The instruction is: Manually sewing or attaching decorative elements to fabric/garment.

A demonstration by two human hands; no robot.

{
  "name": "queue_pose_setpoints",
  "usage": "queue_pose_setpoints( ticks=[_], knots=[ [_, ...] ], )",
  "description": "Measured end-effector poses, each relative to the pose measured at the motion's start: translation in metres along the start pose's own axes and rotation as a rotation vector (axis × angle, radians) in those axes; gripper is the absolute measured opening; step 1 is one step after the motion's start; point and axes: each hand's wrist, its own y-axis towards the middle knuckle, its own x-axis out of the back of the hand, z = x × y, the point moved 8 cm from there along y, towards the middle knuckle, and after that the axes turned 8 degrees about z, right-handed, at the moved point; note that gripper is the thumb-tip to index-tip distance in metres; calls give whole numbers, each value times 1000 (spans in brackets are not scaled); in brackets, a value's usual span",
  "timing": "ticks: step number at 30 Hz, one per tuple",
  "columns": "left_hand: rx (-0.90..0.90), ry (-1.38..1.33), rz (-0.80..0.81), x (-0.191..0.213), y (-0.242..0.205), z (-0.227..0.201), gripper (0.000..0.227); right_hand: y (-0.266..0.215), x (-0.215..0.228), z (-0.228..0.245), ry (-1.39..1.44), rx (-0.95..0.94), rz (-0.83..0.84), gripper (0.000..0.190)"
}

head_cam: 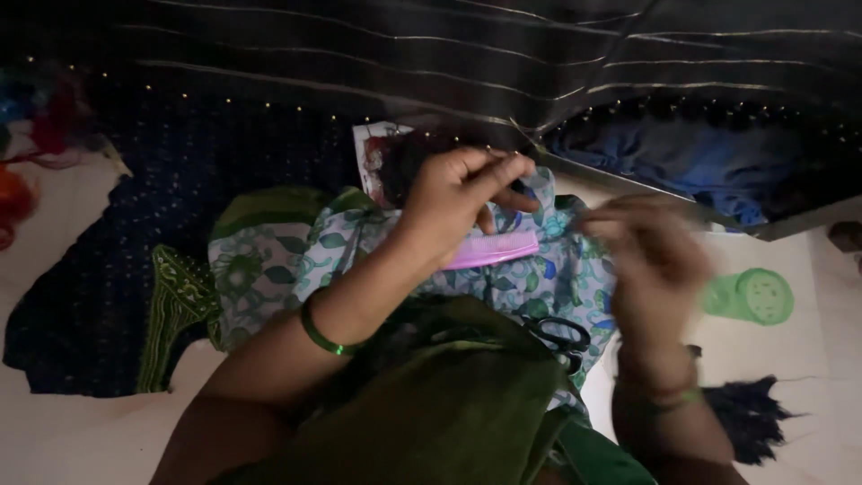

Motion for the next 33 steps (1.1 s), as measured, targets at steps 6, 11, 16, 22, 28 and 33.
queue_pose_setpoints(
  ticks=[6, 11, 16, 22, 28, 33],
  knots=[
    [-163, 22, 38, 7, -1, 2, 27, 4, -53, -25, -668, -114, 397, 6],
    [-114, -10, -1, 28, 5, 4, 26, 10, -18, -9, 794, -62, 529, 28],
    [-123, -217, 51, 25, 9, -3, 23, 11, 100, -31, 975, 83, 426, 12],
    [-67, -187, 49, 23, 8, 4, 25, 13, 76, -4, 438, 171, 271, 6],
    [9, -150, 75, 12, 9, 15, 24, 40, -80, 54, -288, 38, 565, 36],
    [-23, -199, 46, 20, 8, 18, 20, 44, -120, 56, -557, 192, 752, 53]
  ],
)
